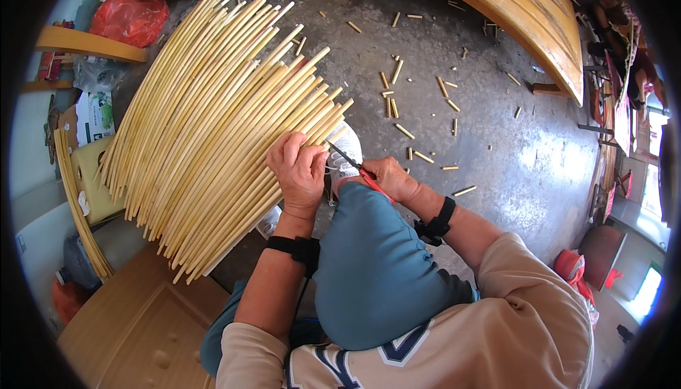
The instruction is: Weaving a bamboo mat by hand and using scissors to trim the ends.
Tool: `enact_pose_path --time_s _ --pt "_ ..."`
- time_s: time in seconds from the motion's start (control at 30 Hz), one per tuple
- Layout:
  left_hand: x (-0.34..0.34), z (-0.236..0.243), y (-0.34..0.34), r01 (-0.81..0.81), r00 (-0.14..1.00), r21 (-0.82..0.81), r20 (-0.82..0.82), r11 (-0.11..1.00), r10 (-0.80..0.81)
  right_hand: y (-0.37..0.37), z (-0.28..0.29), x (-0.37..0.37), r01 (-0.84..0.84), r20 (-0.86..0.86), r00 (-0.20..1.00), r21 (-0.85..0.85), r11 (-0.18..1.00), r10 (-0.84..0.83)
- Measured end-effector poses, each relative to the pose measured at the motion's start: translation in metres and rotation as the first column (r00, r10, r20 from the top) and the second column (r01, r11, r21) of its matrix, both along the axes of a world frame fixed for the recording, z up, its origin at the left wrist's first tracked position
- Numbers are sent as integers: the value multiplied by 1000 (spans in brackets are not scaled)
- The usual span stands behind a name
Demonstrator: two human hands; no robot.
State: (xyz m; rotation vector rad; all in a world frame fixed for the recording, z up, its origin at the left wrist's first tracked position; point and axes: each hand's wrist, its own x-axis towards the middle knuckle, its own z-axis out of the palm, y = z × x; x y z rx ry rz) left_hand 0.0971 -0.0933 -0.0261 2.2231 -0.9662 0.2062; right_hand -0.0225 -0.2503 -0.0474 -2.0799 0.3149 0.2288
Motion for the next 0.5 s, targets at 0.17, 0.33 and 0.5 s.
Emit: enact_pose_path --time_s 0.17,0.33,0.5 --pt "0 3 1 8 1000 -6 -9 1000 -8 1 0 0 58 -11 998 87 994 -57" --pt "0 5 0 4 999 -25 -40 1000 -5 -11 0 -3 -34 -114 993 -77 996 25" --pt "1 4 -1 -1 1000 -15 -10 1000 0 -13 2 1 -57 -82 995 -3 998 57"
